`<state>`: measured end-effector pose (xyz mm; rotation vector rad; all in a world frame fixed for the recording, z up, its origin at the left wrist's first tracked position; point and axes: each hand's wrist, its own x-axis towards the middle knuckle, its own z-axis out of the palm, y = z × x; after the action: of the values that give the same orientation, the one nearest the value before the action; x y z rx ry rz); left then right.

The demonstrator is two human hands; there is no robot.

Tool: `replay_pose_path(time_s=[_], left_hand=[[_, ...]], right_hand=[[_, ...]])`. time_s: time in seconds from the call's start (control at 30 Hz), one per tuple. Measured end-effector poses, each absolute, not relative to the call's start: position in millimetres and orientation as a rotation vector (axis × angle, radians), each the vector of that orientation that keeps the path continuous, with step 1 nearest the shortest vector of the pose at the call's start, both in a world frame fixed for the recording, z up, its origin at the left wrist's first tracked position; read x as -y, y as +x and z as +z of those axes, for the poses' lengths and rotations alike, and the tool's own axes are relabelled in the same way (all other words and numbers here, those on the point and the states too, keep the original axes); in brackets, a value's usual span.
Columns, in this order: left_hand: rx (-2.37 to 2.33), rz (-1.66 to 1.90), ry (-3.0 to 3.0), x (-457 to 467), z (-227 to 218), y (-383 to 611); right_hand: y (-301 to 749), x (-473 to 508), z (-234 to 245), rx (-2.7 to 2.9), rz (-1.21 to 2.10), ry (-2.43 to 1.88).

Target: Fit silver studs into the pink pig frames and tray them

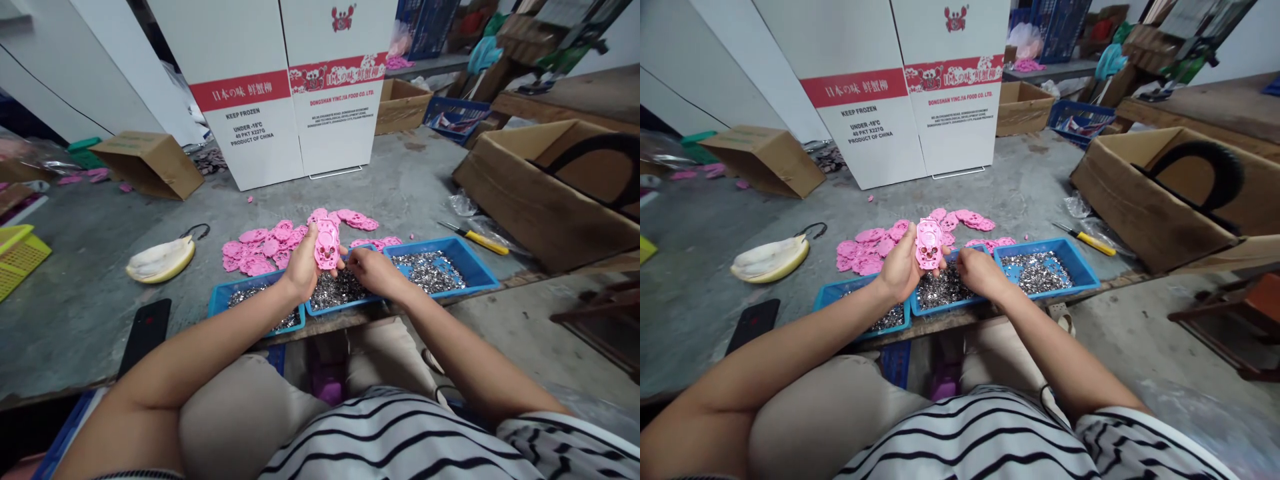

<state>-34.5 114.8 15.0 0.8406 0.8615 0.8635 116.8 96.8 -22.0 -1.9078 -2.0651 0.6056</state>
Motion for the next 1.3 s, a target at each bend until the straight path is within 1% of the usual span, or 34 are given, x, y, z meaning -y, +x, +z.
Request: replay_pose_path(time_s=[0.07,0.17,0.27,0.37,0.63,0.77,1.03,1.17,1.3], left_hand=[[-0.875,0.889,0.862,-116,13,-35],[-0.895,0.881,0.953,-115,12,-36],[-0.931,0.843,1.042,-113,13,-36],[-0.953,0.826,1.078,-111,13,-36],[-0.968,0.819,1.098,-111,16,-34],[-1.02,0.838,1.144,-110,13,-33],[-1.117,1.072,1.432,-118,1,-37],[-1.126,1.014,1.444,-119,4,-38],[-1.026,0.941,1.38,-118,7,-38]], right_hand=[[121,-100,-22,1.743,0.842,-1.76],[124,-101,-23,1.307,1.203,-1.424],[123,-97,-21,1.098,1.385,-1.18],[121,-94,-15,0.989,1.444,-1.085],[115,-91,-8,0.915,1.449,-0.999],[113,-90,-8,0.841,1.53,-0.951],[109,-89,-5,0.669,1.773,-0.842],[105,-88,-5,0.634,1.786,-0.827],[103,-87,-6,0.595,1.743,-0.837]])
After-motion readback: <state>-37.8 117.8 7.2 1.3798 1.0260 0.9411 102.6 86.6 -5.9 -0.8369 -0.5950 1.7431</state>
